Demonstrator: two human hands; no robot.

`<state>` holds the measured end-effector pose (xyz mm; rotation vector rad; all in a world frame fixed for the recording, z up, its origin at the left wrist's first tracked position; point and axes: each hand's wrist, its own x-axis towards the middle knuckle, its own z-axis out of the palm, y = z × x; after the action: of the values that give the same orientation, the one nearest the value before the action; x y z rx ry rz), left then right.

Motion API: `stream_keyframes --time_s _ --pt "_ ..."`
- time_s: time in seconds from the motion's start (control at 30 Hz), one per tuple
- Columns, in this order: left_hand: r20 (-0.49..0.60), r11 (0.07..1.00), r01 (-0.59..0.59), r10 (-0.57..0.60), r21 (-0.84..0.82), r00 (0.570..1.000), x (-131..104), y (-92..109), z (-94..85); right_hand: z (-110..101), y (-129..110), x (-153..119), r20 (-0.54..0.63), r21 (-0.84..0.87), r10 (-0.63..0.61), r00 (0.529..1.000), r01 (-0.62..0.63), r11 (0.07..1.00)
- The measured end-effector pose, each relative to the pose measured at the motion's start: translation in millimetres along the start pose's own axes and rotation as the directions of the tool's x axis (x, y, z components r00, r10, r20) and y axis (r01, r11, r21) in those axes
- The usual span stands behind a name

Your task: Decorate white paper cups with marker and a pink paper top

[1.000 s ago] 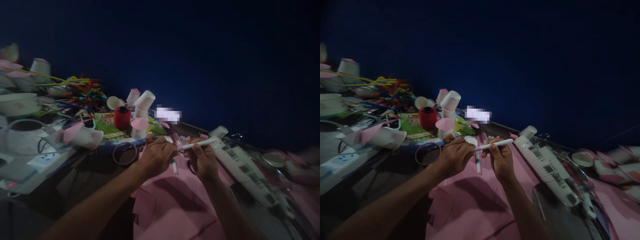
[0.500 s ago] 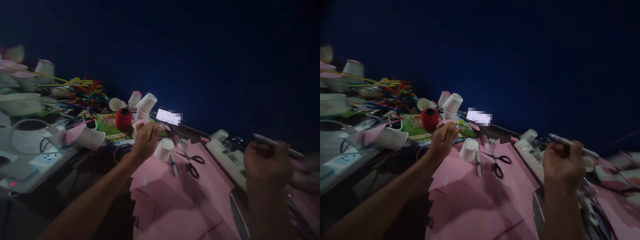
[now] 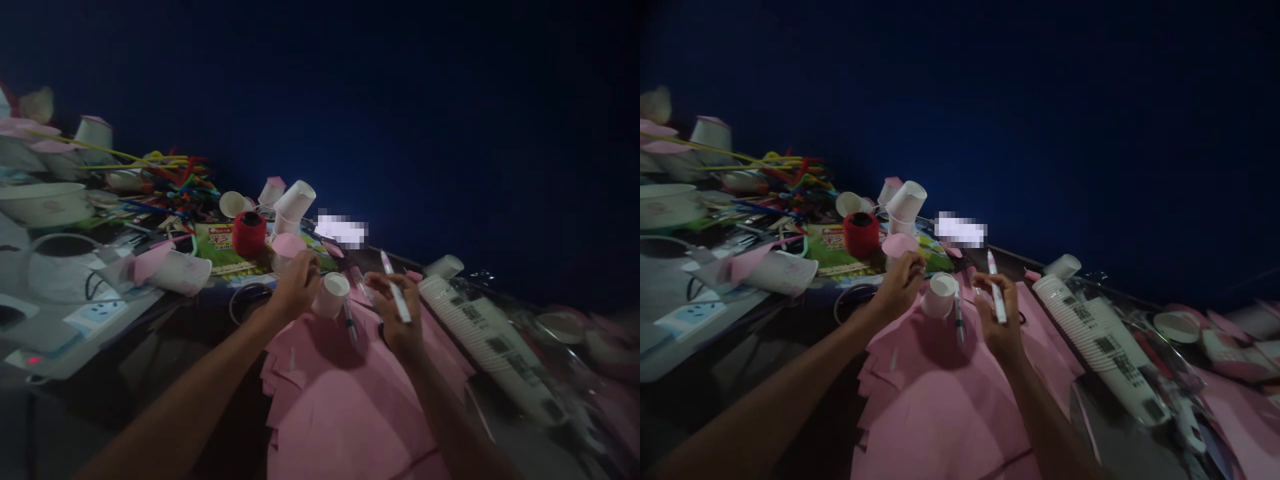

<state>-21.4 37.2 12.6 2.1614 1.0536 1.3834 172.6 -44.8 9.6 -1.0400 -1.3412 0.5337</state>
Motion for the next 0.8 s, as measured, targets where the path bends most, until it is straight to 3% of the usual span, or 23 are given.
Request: stream_keyframes --time_s 0.07,0.27,0.37,0.5,0.53,0.67,0.8 --pt "0.118 0.999 0.025 -0.021 -0.030 0.993 1 2 -0.8 7 4 -9 0.080 -0.106 -0.034 0.996 0.043 0.993" --pt "0.391 0.898 0.335 -0.210 -0.286 0.896 5 2 -13.7 15 9 -18 0.053 -0.230 -0.122 0.991 0.131 0.964" --pt "0.514 0.904 0.358 -0.198 -0.232 0.835 1 0 -14.0 15 15 -20 0.153 -0.280 -0.144 0.978 0.182 0.942" --pt "0.579 0.910 0.400 -0.269 -0.109 0.769 -9 0 -5.1 17 23 -22 0.170 -0.335 -0.116 0.979 0.168 0.927" --pt "0.578 0.899 0.421 -0.282 -0.118 0.766 -11 1 -2.7 17 24 -22 0.171 -0.333 -0.111 0.979 0.163 0.929" --pt "0.540 0.895 0.362 -0.174 -0.263 0.823 -15 5 3.6 17 22 -19 0.155 -0.318 -0.149 0.977 0.192 0.928" --pt "0.561 0.880 0.411 -0.220 -0.240 0.798 -13 4 5.3 13 7 -20 -0.087 -0.261 -0.287 0.954 0.256 0.931"
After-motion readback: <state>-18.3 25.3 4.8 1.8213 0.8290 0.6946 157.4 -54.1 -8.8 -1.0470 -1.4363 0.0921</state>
